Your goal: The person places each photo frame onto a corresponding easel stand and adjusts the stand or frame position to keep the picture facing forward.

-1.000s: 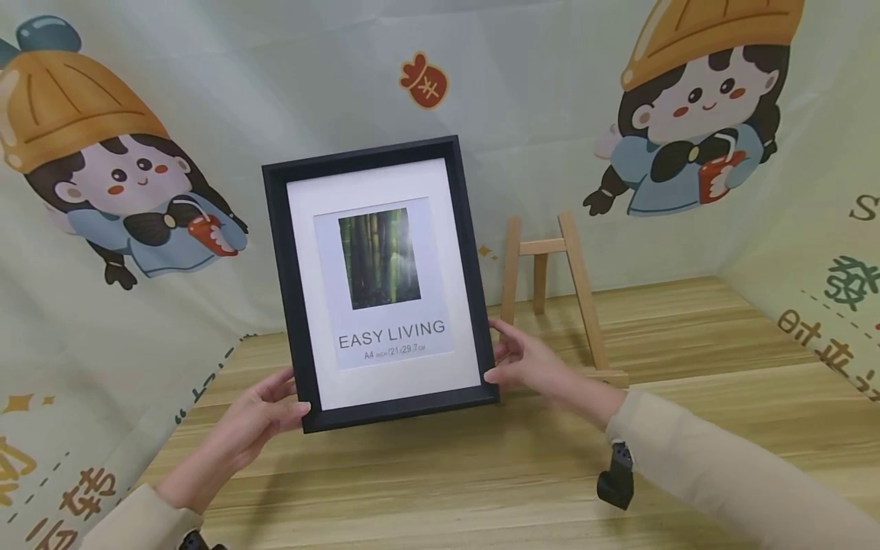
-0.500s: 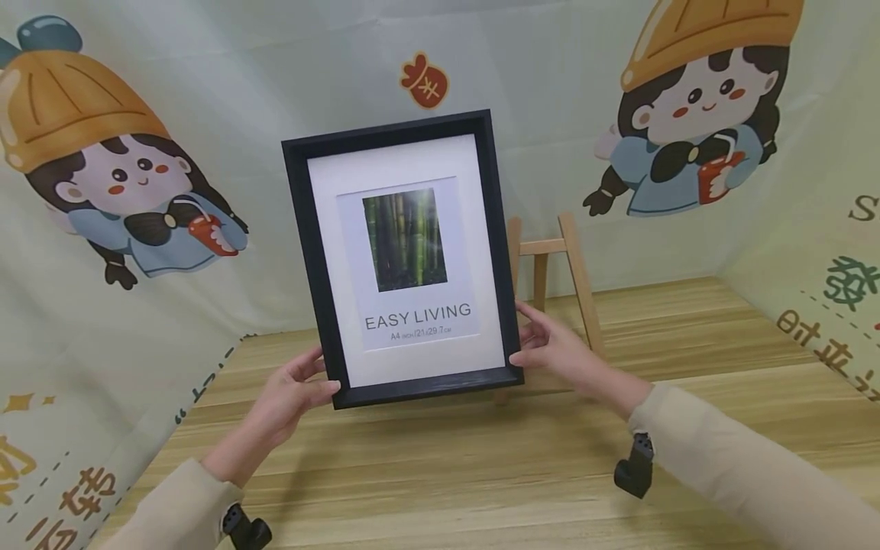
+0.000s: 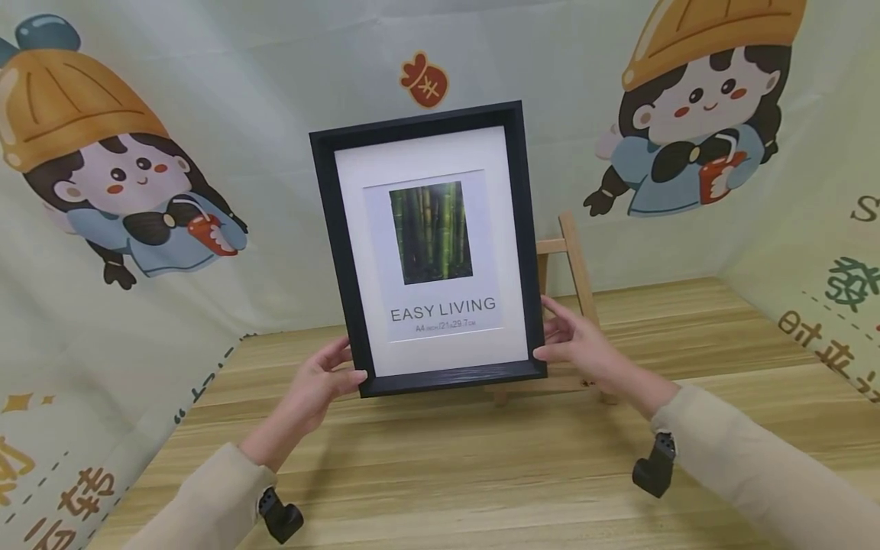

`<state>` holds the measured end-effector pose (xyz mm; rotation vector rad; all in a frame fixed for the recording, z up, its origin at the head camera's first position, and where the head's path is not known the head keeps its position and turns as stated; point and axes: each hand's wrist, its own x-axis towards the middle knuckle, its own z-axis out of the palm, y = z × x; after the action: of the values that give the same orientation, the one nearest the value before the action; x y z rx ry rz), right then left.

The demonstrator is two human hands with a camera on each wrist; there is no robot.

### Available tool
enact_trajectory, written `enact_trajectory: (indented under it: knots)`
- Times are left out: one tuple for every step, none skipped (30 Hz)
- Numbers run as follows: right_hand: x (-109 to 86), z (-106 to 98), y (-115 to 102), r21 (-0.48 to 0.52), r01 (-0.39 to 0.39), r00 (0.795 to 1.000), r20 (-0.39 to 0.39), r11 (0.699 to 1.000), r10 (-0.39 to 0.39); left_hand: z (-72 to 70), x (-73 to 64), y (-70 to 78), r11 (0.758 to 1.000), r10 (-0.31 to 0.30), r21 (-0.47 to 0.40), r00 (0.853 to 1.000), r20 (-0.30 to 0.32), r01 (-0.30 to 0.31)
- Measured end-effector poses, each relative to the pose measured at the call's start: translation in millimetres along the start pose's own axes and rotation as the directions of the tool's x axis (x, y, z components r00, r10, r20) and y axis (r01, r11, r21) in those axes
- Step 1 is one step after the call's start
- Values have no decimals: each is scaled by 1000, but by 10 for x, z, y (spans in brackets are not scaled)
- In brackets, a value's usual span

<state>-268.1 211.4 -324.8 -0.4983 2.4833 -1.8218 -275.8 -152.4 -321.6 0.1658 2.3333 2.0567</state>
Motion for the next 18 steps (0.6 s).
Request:
enact_trajectory:
  knots:
    - [-5,-10,4,-1,-3,1000,-1,1000,3,12,10,-6,1000,2,1,1000,0,-2]
    - [-10,-19,10,-4,-6,1000,-3,1000,6,23,20,-12,1000,7,2,1000,2,-7]
    - [-15,-29,14,-11,-11,1000,-7,1000,11,35,26,-14,1000,9,1,1000,3,-9]
    - [-21,-38,19,-17,-15,1000,-9,1000,15,48,34,-18,1000,10,-2,1000,4,-10]
    - [-28,-47,22,-24,-18,1000,-12,1000,18,61,40,-21,1000,8,-5,1000,4,-8]
    - [-34,-57,26,-33,-21,1000,-14,999,20,75,46,-25,1000,8,-7,1000,3,-8]
    - [-39,-66,30,-38,-23,1000,-16,999,23,89,52,-27,1000,7,-11,1000,0,-7]
    - [-44,-75,34,-45,-26,1000,-19,999,25,103,59,-32,1000,9,-17,1000,1,-9]
    - [-47,-84,38,-51,-26,999,-21,998,25,117,67,-36,1000,8,-23,1000,-2,-9]
    - [-50,-93,43,-50,-27,999,-23,998,26,133,72,-37,1000,10,-28,1000,-3,-10]
    - [-52,-103,48,-50,-29,999,-25,998,27,146,76,-38,999,12,-30,1000,-2,-12]
    - [-54,-113,54,-50,-27,999,-28,998,26,160,83,-40,999,16,-33,1000,-2,-16]
    - [-58,-121,57,-50,-26,999,-32,998,24,174,91,-40,999,18,-36,1000,-2,-18]
    - [-60,-130,60,-53,-24,999,-36,998,22,188,98,-42,999,20,-38,1000,0,-20]
    - [-64,-138,62,-54,-22,999,-39,998,19,203,106,-45,999,20,-43,1000,0,-20]
    - [-68,-147,65,-55,-21,999,-42,998,18,217,114,-47,999,19,-47,1000,0,-19]
    - [-74,-157,66,-60,-22,999,-46,998,19,230,122,-51,998,23,-53,1000,0,-23]
    - [-80,-167,67,-67,-22,999,-49,997,18,244,133,-56,998,22,-58,1000,-2,-22]
